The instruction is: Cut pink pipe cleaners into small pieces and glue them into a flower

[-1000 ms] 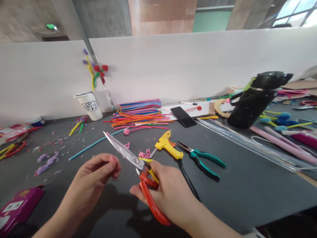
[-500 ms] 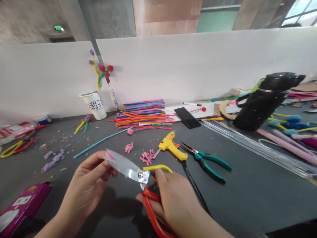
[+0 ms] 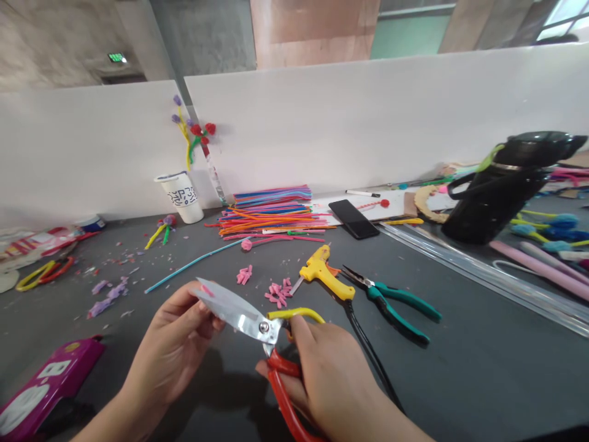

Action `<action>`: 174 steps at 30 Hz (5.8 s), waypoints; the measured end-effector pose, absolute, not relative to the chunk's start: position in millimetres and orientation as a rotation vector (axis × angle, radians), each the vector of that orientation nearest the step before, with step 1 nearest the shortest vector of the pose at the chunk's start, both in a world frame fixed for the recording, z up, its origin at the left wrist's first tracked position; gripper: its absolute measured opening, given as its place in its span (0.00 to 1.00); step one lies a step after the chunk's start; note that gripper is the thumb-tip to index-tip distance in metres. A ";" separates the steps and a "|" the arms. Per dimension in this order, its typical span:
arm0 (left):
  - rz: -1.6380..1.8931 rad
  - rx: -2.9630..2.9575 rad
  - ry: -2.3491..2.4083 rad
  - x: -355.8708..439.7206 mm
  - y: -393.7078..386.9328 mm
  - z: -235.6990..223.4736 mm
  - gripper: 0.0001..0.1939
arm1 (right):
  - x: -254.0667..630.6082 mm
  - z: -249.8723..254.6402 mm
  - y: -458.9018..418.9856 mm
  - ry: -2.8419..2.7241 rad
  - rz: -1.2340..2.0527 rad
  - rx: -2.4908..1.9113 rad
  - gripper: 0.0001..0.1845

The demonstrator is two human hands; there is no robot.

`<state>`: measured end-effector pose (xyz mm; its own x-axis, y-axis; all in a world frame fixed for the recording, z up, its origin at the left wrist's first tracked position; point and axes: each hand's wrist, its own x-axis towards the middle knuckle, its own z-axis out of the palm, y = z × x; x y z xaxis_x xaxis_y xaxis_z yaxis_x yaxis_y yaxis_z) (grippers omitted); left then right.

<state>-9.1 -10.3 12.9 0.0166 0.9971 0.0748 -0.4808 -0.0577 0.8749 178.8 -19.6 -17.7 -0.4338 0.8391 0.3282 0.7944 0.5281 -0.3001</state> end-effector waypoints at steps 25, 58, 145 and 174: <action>1.369 0.916 0.808 -12.2 -9.3 14.4 0.02 | 181.7 -17.2 -21.3 -2.318 0.051 -1.331 0.17; 0.808 1.496 1.255 10.8 -14.4 -1.2 0.04 | 157.6 -0.9 -14.3 -1.604 1.219 -1.386 0.06; 1.402 1.008 0.918 -10.6 -7.1 12.4 0.03 | 187.9 -18.1 -21.0 -2.331 0.051 -1.388 0.14; 0.551 1.148 0.947 4.6 -10.5 -1.8 0.07 | 168.5 1.9 -14.7 -1.540 1.502 -1.280 0.06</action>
